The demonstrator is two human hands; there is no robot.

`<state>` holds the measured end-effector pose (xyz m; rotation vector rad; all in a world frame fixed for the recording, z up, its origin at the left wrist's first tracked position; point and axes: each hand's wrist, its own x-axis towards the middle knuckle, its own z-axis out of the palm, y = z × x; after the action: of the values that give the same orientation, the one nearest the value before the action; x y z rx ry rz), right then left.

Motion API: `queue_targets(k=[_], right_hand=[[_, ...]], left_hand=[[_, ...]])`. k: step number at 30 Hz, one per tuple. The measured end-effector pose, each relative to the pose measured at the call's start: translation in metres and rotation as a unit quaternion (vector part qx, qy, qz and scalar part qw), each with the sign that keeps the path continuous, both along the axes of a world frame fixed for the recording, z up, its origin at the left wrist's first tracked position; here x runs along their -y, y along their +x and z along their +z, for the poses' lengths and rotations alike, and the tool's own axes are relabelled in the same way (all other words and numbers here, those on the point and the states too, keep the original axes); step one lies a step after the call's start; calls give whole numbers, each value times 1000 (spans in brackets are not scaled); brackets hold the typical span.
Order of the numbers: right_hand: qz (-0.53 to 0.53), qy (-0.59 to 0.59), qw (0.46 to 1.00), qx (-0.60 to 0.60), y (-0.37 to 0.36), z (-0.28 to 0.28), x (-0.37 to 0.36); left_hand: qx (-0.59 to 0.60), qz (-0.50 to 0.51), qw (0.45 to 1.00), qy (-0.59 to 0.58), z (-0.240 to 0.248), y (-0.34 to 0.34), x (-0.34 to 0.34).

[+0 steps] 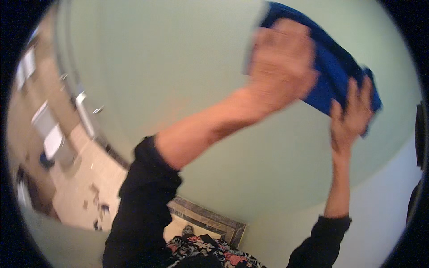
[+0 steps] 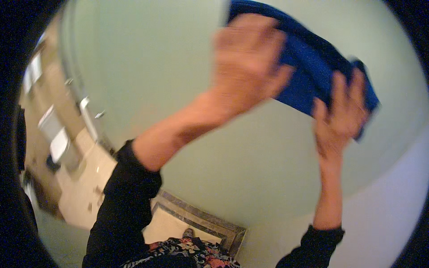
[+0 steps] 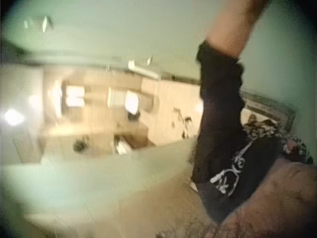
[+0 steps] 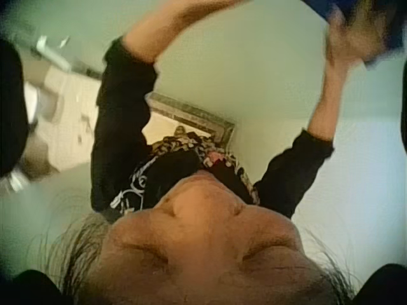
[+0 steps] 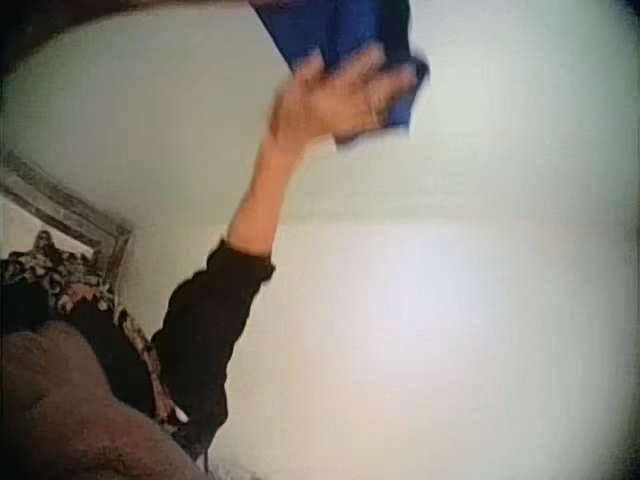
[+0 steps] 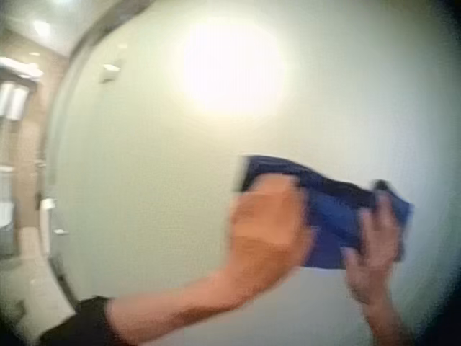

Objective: The person wipes a frosted glass partition with a blue cloth, then moves to the sink area to wipe the basin and faucet. They fill two clear glasses with water from the tap, rinse them, and place them on the counter. The person also wipes the sink countertop and surrounding surfaces.

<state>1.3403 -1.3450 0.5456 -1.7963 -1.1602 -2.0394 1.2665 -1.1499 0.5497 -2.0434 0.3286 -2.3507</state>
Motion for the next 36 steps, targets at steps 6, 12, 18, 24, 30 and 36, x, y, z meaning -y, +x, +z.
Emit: queue_targets(k=[6, 12, 18, 24, 30, 36], right_hand=[[-89, -38, 993, 63, 18, 2, 38], [-42, -26, 991, 128, 8, -4, 3], [-55, -6, 995, 87, 16, -12, 3], [-87, -30, 992, 83, 47, -11, 34], [-87, -35, 994, 56, 49, -18, 39], [-84, -34, 993, 73, 48, -21, 37]], left_hand=[[183, -79, 979, -33, 12, 38, 29], [231, -113, 963, -79, 13, 68, 21], [233, -140, 958, -91, 9, 80, 18], [232, -152, 956, -96, 4, 86, 16], [229, -160, 955, -98, -2, 88, 11], [227, -165, 955, -99, -5, 92, 11]])
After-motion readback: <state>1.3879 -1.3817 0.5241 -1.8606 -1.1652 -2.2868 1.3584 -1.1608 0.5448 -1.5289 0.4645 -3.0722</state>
